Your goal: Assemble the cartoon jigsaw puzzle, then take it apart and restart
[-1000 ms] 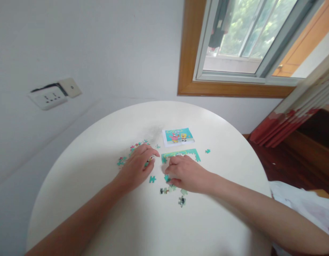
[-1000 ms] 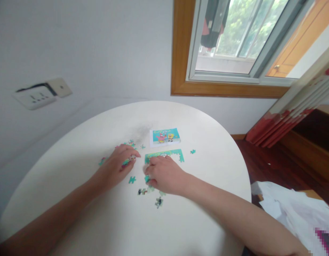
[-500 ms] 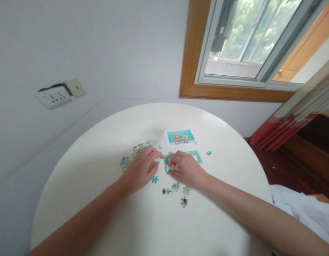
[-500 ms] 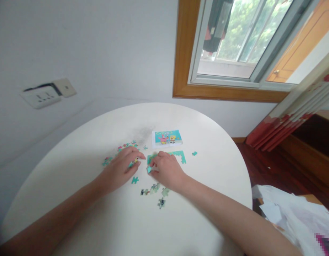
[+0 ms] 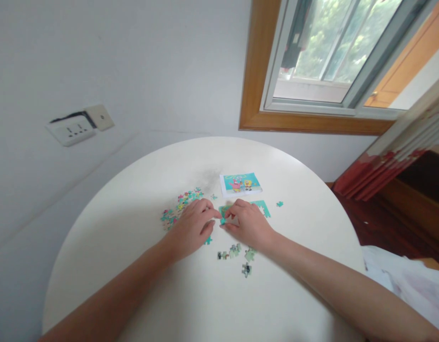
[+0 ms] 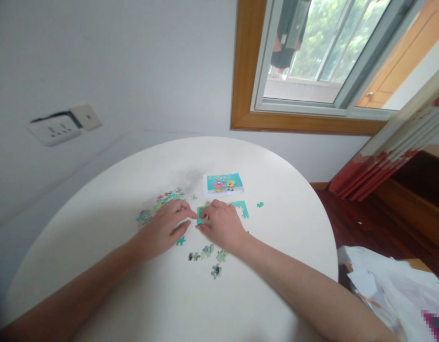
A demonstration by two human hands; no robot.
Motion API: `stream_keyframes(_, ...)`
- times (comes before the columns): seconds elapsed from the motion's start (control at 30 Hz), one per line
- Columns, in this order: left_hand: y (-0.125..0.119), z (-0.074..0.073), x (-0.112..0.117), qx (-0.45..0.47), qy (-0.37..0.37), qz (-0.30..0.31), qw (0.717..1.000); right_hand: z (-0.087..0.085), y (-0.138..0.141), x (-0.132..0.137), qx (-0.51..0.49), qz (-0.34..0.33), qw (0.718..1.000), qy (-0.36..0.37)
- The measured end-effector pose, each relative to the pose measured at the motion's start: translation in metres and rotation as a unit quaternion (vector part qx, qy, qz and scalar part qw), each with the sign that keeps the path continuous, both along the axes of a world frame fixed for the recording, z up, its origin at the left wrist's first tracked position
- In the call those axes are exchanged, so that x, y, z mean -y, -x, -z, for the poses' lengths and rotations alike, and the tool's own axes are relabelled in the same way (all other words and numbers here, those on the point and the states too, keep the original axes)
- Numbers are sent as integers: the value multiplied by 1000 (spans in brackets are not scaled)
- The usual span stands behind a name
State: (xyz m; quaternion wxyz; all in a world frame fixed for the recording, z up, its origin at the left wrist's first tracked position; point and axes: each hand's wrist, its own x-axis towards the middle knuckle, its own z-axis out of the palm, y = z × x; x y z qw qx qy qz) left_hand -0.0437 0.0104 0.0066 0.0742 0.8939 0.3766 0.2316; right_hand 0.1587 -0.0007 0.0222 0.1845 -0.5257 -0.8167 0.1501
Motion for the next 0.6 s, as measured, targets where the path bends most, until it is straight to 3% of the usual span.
stream_keyframes(0.6, 1, 2, -2, -10, -3, -2, 1000, 0, -5, 8, 27, -27, 999, -11)
